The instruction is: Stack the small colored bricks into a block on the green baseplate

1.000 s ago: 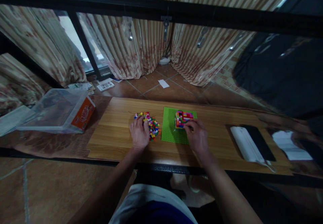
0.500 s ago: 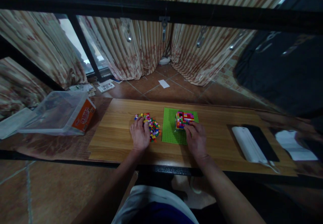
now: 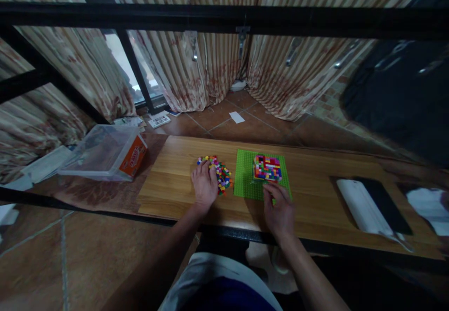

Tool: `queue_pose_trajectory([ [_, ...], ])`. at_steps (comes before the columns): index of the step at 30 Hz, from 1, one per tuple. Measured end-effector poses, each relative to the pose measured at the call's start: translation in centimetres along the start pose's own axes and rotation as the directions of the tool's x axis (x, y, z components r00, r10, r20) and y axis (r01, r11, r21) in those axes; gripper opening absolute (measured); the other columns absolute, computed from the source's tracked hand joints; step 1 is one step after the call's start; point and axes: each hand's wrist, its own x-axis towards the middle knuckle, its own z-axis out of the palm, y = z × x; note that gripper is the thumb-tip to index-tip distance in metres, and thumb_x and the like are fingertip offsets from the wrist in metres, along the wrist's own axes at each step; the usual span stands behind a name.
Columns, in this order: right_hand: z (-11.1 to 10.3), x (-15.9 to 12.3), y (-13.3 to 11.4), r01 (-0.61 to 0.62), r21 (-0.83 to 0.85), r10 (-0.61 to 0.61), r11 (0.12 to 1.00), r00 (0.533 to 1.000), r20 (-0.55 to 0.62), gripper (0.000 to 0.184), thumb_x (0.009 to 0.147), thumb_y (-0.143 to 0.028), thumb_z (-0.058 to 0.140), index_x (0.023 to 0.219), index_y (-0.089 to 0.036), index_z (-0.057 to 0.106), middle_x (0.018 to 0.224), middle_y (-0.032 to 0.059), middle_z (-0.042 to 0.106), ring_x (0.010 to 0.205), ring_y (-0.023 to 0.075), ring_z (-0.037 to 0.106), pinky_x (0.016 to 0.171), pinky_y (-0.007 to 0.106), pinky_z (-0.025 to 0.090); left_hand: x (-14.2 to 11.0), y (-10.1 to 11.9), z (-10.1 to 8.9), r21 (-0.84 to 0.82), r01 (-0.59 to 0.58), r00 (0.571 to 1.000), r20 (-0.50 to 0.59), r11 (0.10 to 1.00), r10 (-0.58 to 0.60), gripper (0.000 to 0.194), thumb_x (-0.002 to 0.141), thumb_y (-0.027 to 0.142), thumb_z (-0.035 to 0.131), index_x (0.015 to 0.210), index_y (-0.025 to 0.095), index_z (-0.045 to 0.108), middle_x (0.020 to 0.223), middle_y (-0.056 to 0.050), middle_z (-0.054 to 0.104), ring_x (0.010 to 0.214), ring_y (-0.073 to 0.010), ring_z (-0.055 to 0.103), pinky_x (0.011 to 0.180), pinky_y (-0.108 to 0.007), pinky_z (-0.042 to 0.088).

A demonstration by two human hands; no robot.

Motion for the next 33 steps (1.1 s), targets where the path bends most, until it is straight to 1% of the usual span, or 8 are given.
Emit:
queue_pose_trajectory([
  [3,1.1,-1.3,-2.1,-0.023,0.066,0.014,0.998,0.992,0.124,0.024,0.096,-0.028,0.049,0.098,-0.019,0.071,0.099,0.0093,0.068,0.093,0.0198,0.064,0.085,0.037,0.053,-0.1,0.0,0.0,-0.012,-0.005,1.000,-0.006,1.000,0.005,0.039,0.101,0.035,0.032,0.118,0.015,0.061,0.124,-0.015,0.064,0.120,-0.0284,0.057,0.103,-0.049,0.043],
  [7,2.8,-1.9,-4.7,-0.007,0.097,-0.024,0.995,0.950,0.311,0.022,0.094,-0.027,0.050,0.100,-0.019,0.070,0.100,0.0091,0.068,0.095,0.0212,0.062,0.086,0.037,0.051,-0.2,-0.2,0.1,-0.033,0.007,1.000,-0.017,0.999,-0.007,0.040,0.102,0.035,0.030,0.118,0.016,0.061,0.121,-0.014,0.066,0.118,-0.0273,0.057,0.103,-0.048,0.043],
  [12,4.6,-1.6,-6.2,-0.009,0.007,0.006,1.000,0.910,0.414,0.019,0.090,-0.027,0.055,0.099,-0.020,0.071,0.097,0.0084,0.067,0.094,0.0232,0.060,0.084,0.037,0.049,-0.3,-0.2,0.1,-0.045,0.001,1.000,-0.008,0.999,-0.001,0.038,0.102,0.035,0.031,0.117,0.016,0.060,0.121,-0.014,0.066,0.118,-0.0266,0.058,0.103,-0.047,0.043],
  [17,5.6,-1.6,-6.4,0.021,-0.085,0.018,0.996,0.903,0.429,0.017,0.090,-0.027,0.057,0.093,-0.020,0.072,0.094,0.0081,0.066,0.090,0.0230,0.058,0.081,0.036,0.045,-0.2,-0.1,0.0,-0.045,0.005,1.000,-0.003,0.999,-0.005,0.037,0.102,0.035,0.033,0.116,0.016,0.061,0.121,-0.013,0.066,0.118,-0.0265,0.057,0.104,-0.046,0.043],
  [21,5.8,-1.7,-6.4,0.027,-0.070,0.005,0.997,0.907,0.421,0.019,0.092,-0.026,0.054,0.089,-0.021,0.072,0.093,0.0082,0.067,0.089,0.0226,0.058,0.082,0.036,0.044,-0.1,0.0,0.0,-0.044,0.005,1.000,0.002,0.999,-0.005,0.038,0.102,0.036,0.032,0.116,0.015,0.061,0.120,-0.014,0.066,0.118,-0.0271,0.058,0.103,-0.047,0.043],
  [25,5.2,-1.5,-6.1,-0.071,0.058,0.042,0.996,0.919,0.392,0.022,0.093,-0.025,0.049,0.089,-0.019,0.070,0.089,0.0075,0.069,0.086,0.0209,0.061,0.080,0.034,0.047,-0.2,0.0,0.0,-0.040,0.000,1.000,-0.001,0.999,0.000,0.038,0.102,0.036,0.032,0.116,0.016,0.061,0.121,-0.014,0.066,0.117,-0.0273,0.058,0.103,-0.047,0.043],
  [30,3.4,-0.8,-4.9,-0.269,0.222,0.192,0.937,0.930,0.314,0.017,0.088,-0.030,0.057,0.090,-0.020,0.070,0.089,0.0059,0.072,0.080,0.0186,0.066,0.075,0.032,0.051,-0.2,0.1,0.0,-0.039,-0.004,1.000,-0.009,0.999,0.003,0.038,0.102,0.037,0.032,0.115,0.016,0.061,0.119,-0.013,0.067,0.117,-0.0271,0.058,0.101,-0.046,0.043],
  [33,2.3,-0.2,-3.8,-0.298,0.274,0.229,0.914,0.939,0.257,0.018,0.087,-0.032,0.058,0.089,-0.020,0.071,0.093,0.0069,0.072,0.084,0.0192,0.067,0.077,0.033,0.052,-0.2,0.2,0.0,-0.040,-0.004,1.000,-0.017,0.999,0.004,0.038,0.101,0.037,0.033,0.115,0.016,0.062,0.118,-0.014,0.067,0.117,-0.0274,0.058,0.102,-0.046,0.043],
])
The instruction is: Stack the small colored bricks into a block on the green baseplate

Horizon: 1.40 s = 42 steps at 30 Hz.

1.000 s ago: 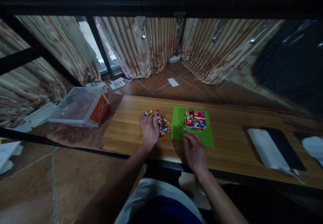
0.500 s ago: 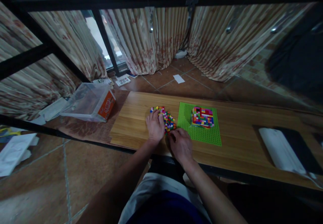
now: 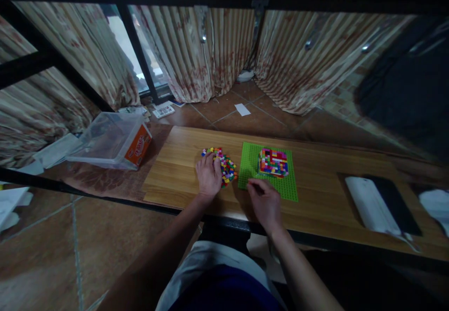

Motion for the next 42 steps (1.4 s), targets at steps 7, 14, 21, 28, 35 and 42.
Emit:
queue_pose_trajectory([
  [7,-3.2,1.4,1.0,0.041,-0.129,-0.050,0.991,0.997,-0.066,0.024,0.090,-0.032,0.053,0.097,-0.019,0.073,0.100,0.0094,0.072,0.092,0.0209,0.066,0.083,0.037,0.052,0.1,0.2,-0.3,-0.001,0.014,0.999,0.032,1.000,-0.014,0.036,0.101,0.035,0.035,0.116,0.015,0.062,0.121,-0.013,0.066,0.115,-0.0278,0.058,0.101,-0.046,0.043],
  [14,-5.5,4.2,1.3,0.148,-0.338,-0.165,0.930,0.986,-0.022,0.027,0.092,-0.035,0.049,0.093,-0.019,0.071,0.092,0.0092,0.071,0.082,0.0211,0.064,0.076,0.035,0.049,0.1,0.0,-0.1,0.005,0.019,1.000,0.019,1.000,-0.019,0.036,0.101,0.037,0.035,0.117,0.018,0.061,0.123,-0.013,0.065,0.116,-0.0275,0.058,0.102,-0.047,0.042],
  [21,-6.0,5.9,1.7,0.277,-0.451,-0.245,0.849,0.961,0.128,0.029,0.094,-0.035,0.045,0.088,-0.020,0.069,0.091,0.0091,0.065,0.088,0.0233,0.058,0.081,0.038,0.046,0.0,0.1,0.0,0.012,0.021,1.000,0.011,1.000,-0.021,0.038,0.101,0.038,0.034,0.117,0.017,0.062,0.122,-0.013,0.066,0.115,-0.0282,0.059,0.101,-0.047,0.043],
  [28,-5.8,6.2,2.3,0.294,-0.502,-0.256,0.813,0.956,0.146,0.030,0.094,-0.034,0.045,0.087,-0.019,0.070,0.094,0.0106,0.063,0.093,0.0250,0.056,0.086,0.041,0.046,0.0,0.1,0.0,0.009,0.029,1.000,0.012,1.000,-0.029,0.038,0.101,0.038,0.034,0.117,0.017,0.061,0.121,-0.013,0.066,0.117,-0.0284,0.058,0.101,-0.048,0.043],
  [35,-5.6,6.5,2.4,0.270,-0.429,-0.272,0.862,0.960,0.058,0.024,0.091,-0.034,0.050,0.082,-0.021,0.068,0.092,0.0090,0.064,0.092,0.0248,0.059,0.085,0.041,0.048,0.0,-0.1,0.0,-0.003,0.016,1.000,0.012,1.000,-0.016,0.036,0.101,0.038,0.035,0.116,0.018,0.061,0.122,-0.013,0.065,0.113,-0.0278,0.059,0.101,-0.049,0.044],
  [42,-5.4,5.9,3.1,0.271,-0.440,-0.289,0.856,0.957,0.029,0.029,0.093,-0.036,0.047,0.084,-0.022,0.071,0.098,0.0090,0.065,0.094,0.0236,0.060,0.087,0.042,0.049,0.0,-0.1,0.0,-0.011,0.018,1.000,0.020,1.000,-0.018,0.036,0.100,0.038,0.035,0.116,0.018,0.061,0.122,-0.013,0.065,0.115,-0.0276,0.058,0.102,-0.049,0.043],
])
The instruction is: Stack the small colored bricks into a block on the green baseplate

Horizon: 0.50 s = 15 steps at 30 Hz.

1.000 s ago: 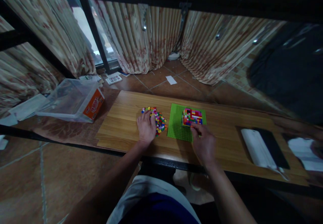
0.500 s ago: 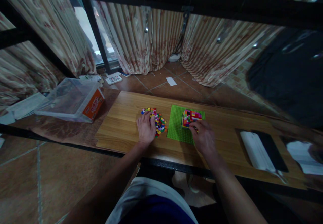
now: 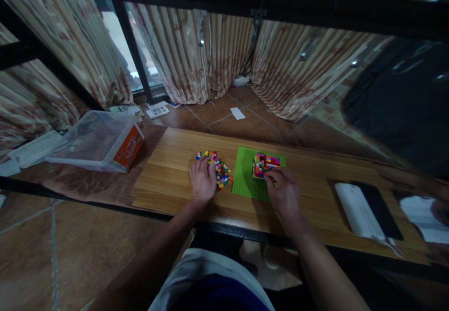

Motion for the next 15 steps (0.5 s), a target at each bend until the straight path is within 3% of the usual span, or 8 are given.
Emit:
queue_pose_trajectory([
  [15,0.9,-1.4,1.2,0.012,-0.007,-0.012,1.000,1.000,-0.022,0.033,0.095,-0.031,0.042,0.096,-0.023,0.075,0.110,0.0103,0.065,0.105,0.0241,0.059,0.093,0.045,0.051,0.0,-0.1,0.0,0.000,-0.002,1.000,0.002,1.000,0.002,0.035,0.100,0.036,0.037,0.117,0.018,0.061,0.122,-0.013,0.065,0.116,-0.0279,0.058,0.102,-0.049,0.044],
])
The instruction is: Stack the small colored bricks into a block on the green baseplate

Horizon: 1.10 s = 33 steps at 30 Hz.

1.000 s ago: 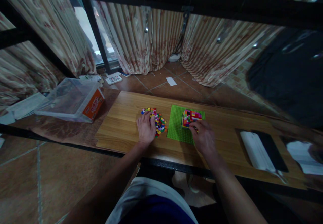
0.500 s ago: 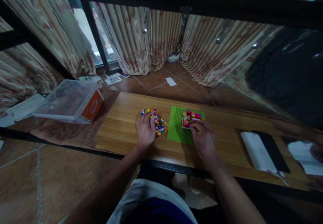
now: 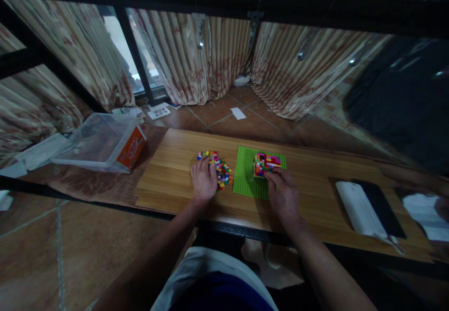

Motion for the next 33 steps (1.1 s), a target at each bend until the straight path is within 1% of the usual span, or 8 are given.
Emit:
queue_pose_trajectory([
  [5,-0.4,-0.2,-0.2,0.004,0.060,-0.002,0.998,0.999,-0.037,0.032,0.095,-0.029,0.043,0.099,-0.023,0.074,0.112,0.0107,0.066,0.106,0.0235,0.061,0.094,0.046,0.051,0.1,0.2,0.0,0.014,0.009,1.000,-0.008,1.000,-0.009,0.034,0.100,0.036,0.037,0.115,0.019,0.062,0.121,-0.012,0.066,0.112,-0.0278,0.059,0.100,-0.048,0.045],
  [9,-1.1,-1.0,-1.2,-0.050,0.125,0.068,0.991,0.987,-0.143,0.029,0.095,-0.028,0.046,0.103,-0.020,0.073,0.108,0.0116,0.067,0.102,0.0224,0.063,0.092,0.044,0.053,0.1,0.4,-0.1,0.009,0.005,1.000,-0.008,1.000,-0.005,0.035,0.100,0.036,0.036,0.114,0.019,0.063,0.121,-0.012,0.066,0.112,-0.0272,0.059,0.100,-0.047,0.044],
  [11,-1.2,-1.8,-1.8,-0.072,0.156,0.098,0.985,0.982,-0.161,0.027,0.095,-0.028,0.047,0.100,-0.019,0.072,0.104,0.0114,0.068,0.099,0.0217,0.064,0.092,0.043,0.053,0.1,0.4,-0.1,0.006,0.005,1.000,-0.005,1.000,-0.005,0.035,0.101,0.036,0.035,0.115,0.019,0.062,0.122,-0.012,0.066,0.112,-0.0268,0.059,0.100,-0.047,0.044],
  [14,-0.8,-2.9,-2.9,-0.075,0.194,0.097,0.978,0.990,-0.105,0.025,0.094,-0.027,0.048,0.097,-0.019,0.072,0.102,0.0110,0.068,0.099,0.0216,0.064,0.091,0.042,0.053,0.1,0.4,-0.1,0.019,0.013,1.000,0.001,1.000,-0.013,0.035,0.101,0.036,0.036,0.115,0.018,0.062,0.123,-0.012,0.066,0.114,-0.0270,0.059,0.101,-0.047,0.043],
  [17,0.1,-3.7,-4.4,-0.084,0.223,0.088,0.971,0.996,-0.011,0.025,0.094,-0.027,0.048,0.097,-0.019,0.071,0.103,0.0107,0.068,0.097,0.0213,0.065,0.089,0.040,0.053,0.0,0.4,0.0,0.028,0.011,1.000,0.002,1.000,-0.011,0.035,0.101,0.035,0.035,0.115,0.018,0.062,0.121,-0.012,0.066,0.114,-0.0272,0.058,0.101,-0.047,0.043],
  [23,2.4,-3.4,-7.6,-0.065,0.283,0.015,0.957,0.985,0.174,0.024,0.094,-0.028,0.049,0.102,-0.019,0.070,0.102,0.0099,0.068,0.096,0.0208,0.063,0.087,0.037,0.052,0.0,0.5,-0.1,0.012,0.002,1.000,0.001,1.000,-0.002,0.036,0.102,0.034,0.034,0.116,0.017,0.062,0.124,-0.012,0.065,0.118,-0.0265,0.057,0.103,-0.047,0.042],
  [28,4.1,-2.2,-9.4,-0.057,0.215,0.014,0.975,0.981,0.195,0.023,0.093,-0.034,0.053,0.097,-0.019,0.070,0.094,0.0080,0.068,0.091,0.0216,0.061,0.082,0.036,0.049,0.0,0.7,-0.2,0.012,0.014,1.000,0.016,1.000,-0.015,0.036,0.102,0.034,0.033,0.117,0.017,0.062,0.126,-0.012,0.064,0.120,-0.0256,0.056,0.104,-0.046,0.042],
  [33,5.2,-1.8,-10.1,-0.072,0.122,0.048,0.990,0.980,0.193,0.023,0.093,-0.035,0.053,0.091,-0.019,0.070,0.090,0.0076,0.067,0.089,0.0224,0.060,0.081,0.036,0.046,-0.1,0.6,-0.1,0.016,0.023,1.000,0.015,1.000,-0.023,0.036,0.102,0.035,0.035,0.118,0.018,0.062,0.125,-0.012,0.065,0.117,-0.0263,0.057,0.102,-0.047,0.043],
])
